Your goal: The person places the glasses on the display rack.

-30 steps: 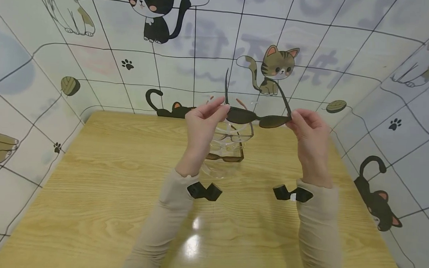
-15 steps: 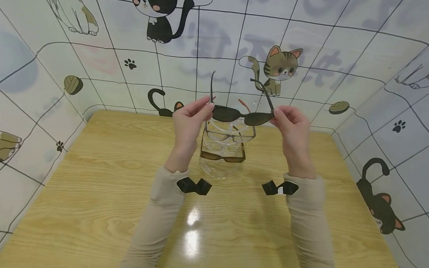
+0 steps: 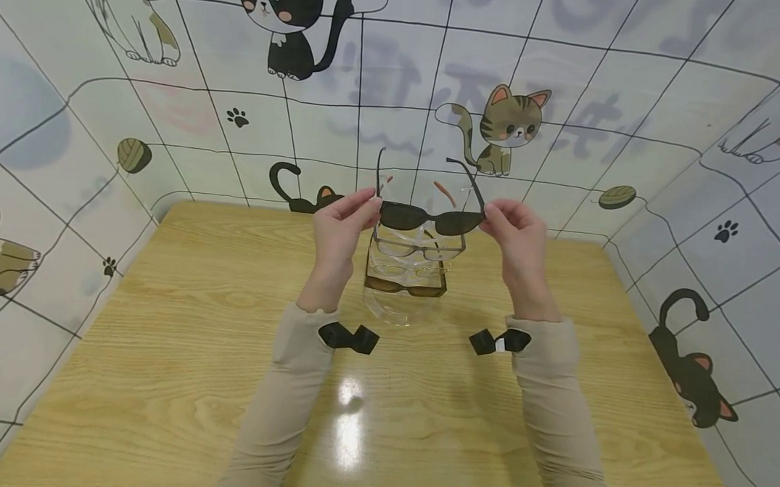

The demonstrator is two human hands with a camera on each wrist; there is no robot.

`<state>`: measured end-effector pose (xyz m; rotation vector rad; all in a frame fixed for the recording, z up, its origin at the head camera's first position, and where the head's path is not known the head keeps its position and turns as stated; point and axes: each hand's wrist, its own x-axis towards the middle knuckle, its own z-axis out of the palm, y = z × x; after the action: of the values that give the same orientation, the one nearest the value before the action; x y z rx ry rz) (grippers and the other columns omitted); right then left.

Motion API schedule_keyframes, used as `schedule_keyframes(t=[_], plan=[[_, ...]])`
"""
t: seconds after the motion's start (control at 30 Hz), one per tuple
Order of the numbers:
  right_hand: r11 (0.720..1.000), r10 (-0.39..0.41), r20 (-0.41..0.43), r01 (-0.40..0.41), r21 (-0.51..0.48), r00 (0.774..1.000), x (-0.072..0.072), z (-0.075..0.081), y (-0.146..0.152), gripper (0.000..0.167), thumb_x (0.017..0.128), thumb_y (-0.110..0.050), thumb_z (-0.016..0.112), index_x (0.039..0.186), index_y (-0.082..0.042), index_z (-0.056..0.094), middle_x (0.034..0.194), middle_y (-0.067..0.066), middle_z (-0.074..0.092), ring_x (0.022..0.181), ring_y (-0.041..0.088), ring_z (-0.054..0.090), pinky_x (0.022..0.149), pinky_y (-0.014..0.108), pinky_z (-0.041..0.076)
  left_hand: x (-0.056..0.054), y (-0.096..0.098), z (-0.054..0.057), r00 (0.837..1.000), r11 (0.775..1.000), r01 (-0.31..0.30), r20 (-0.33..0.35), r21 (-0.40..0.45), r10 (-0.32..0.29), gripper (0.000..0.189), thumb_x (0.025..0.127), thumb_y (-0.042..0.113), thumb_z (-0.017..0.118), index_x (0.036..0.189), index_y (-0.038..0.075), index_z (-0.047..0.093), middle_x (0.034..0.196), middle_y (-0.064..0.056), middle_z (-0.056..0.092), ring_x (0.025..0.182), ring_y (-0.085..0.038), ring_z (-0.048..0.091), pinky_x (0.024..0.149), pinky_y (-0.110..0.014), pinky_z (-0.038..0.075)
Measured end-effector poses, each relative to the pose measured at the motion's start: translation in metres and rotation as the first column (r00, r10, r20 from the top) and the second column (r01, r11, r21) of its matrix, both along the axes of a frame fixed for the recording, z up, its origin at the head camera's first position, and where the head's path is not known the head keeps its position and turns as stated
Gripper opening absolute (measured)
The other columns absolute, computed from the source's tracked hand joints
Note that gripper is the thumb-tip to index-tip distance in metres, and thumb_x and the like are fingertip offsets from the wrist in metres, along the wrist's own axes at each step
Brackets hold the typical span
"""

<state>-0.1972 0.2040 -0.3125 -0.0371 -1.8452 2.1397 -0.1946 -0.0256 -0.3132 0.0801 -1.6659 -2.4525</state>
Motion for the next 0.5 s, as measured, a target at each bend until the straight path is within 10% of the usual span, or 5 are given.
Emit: schedule_keyframes(t=[0.5], plan=[[1.0, 0.013, 0.02, -0.013, 0.004, 1.0, -0.004, -0.008, 0.001, 0.005, 0.088, -0.004, 0.065, 0.083, -0.007, 0.065, 0.079, 0.002, 0.059, 0.068, 0.01, 0.06, 0.07, 0.019, 0.054, -0.005, -0.001, -0.012, 1.0, 1.0, 0.002, 0.009, 0.001, -0.002, 0.026, 0.085, 0.002, 0.068, 0.109, -0.008, 0.066, 0.073, 0.006, 0.067, 0.061, -0.005, 0.063, 0.068, -0.02, 0.054]])
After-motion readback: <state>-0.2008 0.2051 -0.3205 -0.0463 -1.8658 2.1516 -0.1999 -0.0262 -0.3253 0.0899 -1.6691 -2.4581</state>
